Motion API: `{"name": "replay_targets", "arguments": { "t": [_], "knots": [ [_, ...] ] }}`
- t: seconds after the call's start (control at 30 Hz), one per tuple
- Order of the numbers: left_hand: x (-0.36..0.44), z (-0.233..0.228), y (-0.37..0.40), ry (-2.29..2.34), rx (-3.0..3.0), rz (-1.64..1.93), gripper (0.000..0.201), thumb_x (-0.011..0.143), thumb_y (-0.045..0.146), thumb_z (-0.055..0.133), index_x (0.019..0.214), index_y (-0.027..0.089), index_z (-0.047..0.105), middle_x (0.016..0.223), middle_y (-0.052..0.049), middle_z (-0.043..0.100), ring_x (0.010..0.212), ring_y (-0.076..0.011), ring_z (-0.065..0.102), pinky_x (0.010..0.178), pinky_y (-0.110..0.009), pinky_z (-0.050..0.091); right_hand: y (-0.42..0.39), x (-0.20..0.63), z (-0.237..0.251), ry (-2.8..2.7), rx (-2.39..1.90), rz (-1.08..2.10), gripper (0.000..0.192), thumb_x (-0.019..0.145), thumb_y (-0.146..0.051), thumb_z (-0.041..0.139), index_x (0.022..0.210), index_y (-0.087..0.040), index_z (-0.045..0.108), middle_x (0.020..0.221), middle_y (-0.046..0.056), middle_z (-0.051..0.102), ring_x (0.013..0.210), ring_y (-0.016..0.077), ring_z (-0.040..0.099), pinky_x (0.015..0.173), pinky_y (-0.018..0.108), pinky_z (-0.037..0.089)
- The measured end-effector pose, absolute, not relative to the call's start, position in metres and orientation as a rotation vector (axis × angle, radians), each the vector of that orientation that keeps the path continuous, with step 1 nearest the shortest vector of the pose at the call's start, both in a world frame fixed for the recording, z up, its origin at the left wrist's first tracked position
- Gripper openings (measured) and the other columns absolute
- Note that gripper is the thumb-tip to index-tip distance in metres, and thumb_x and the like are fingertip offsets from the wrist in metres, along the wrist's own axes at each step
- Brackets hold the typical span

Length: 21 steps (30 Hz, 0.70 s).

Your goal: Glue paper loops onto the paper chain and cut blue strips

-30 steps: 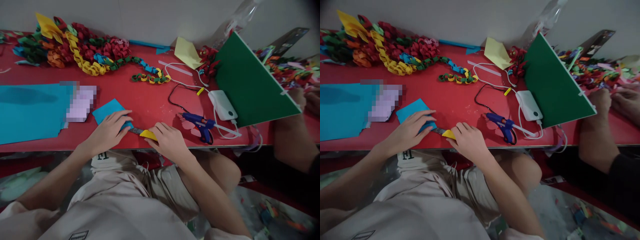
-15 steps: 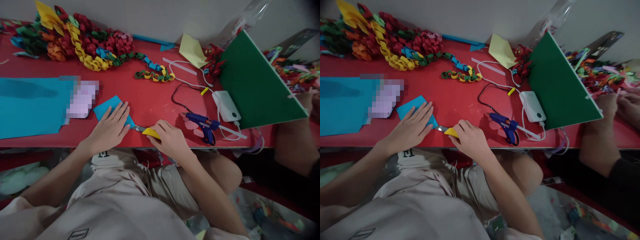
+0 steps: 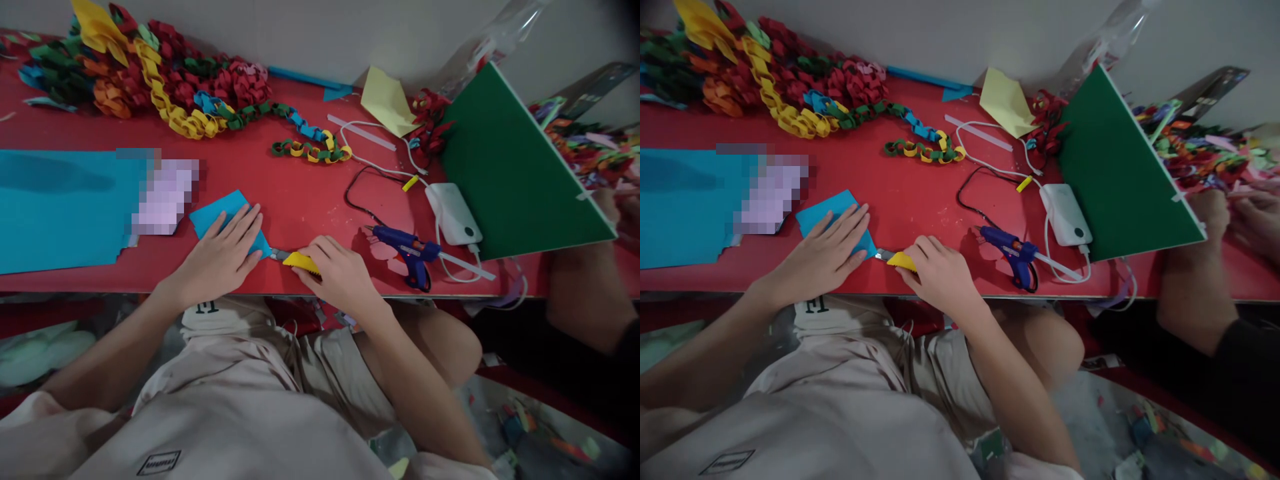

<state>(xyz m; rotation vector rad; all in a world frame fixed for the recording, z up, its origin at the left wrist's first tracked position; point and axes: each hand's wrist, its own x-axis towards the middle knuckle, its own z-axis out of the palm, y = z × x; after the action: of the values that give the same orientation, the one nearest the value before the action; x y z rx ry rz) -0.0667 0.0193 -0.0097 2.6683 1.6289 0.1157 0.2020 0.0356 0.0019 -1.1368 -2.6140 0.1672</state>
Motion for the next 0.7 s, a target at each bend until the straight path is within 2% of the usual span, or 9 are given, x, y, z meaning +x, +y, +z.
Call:
{"name": "replay_targets", "arguments": {
  "t": [0.5,0.6,0.7],
  "knots": [
    [-0.0702,-0.0097,0.0192,1.58,2.664,0.161,0.063,0.11,0.039,0.026,0.164,0.007,0.029,0.175,-0.015,0.019,0.164,-0.0315,0.015,0.131,-0.057,0.021,0.0427,0.2003,-0.002,-2.616,-1.12,0.151,0.023,0.103,-0.039,0.059,0.111,-0.018,0.066,0.108,0.009,0.07,0.099,0.023,0.063,0.075,0.036,0.047],
    [-0.0749,-0.0074,0.0199,1.522,2.64,0.185,0.059,0.109,0.036,0.027,0.163,0.013,0.032,0.174,-0.012,0.025,0.164,-0.0306,0.019,0.131,-0.058,0.023,0.044,0.2,-0.002,-2.638,-1.071,0.134,0.025,0.103,-0.038,0.059,0.115,-0.017,0.065,0.108,0.009,0.07,0.099,0.0234,0.062,0.081,0.037,0.049],
    [-0.075,-0.0062,0.0213,1.51,2.564,0.255,0.051,0.11,0.034,0.025,0.154,0.017,0.044,0.171,-0.008,0.034,0.162,-0.027,0.027,0.13,-0.056,0.029,0.043,0.1987,-0.0005,-2.643,-1.062,0.112,0.023,0.102,-0.038,0.059,0.109,-0.017,0.066,0.104,0.009,0.069,0.096,0.0232,0.062,0.077,0.036,0.049]
  ]
}}
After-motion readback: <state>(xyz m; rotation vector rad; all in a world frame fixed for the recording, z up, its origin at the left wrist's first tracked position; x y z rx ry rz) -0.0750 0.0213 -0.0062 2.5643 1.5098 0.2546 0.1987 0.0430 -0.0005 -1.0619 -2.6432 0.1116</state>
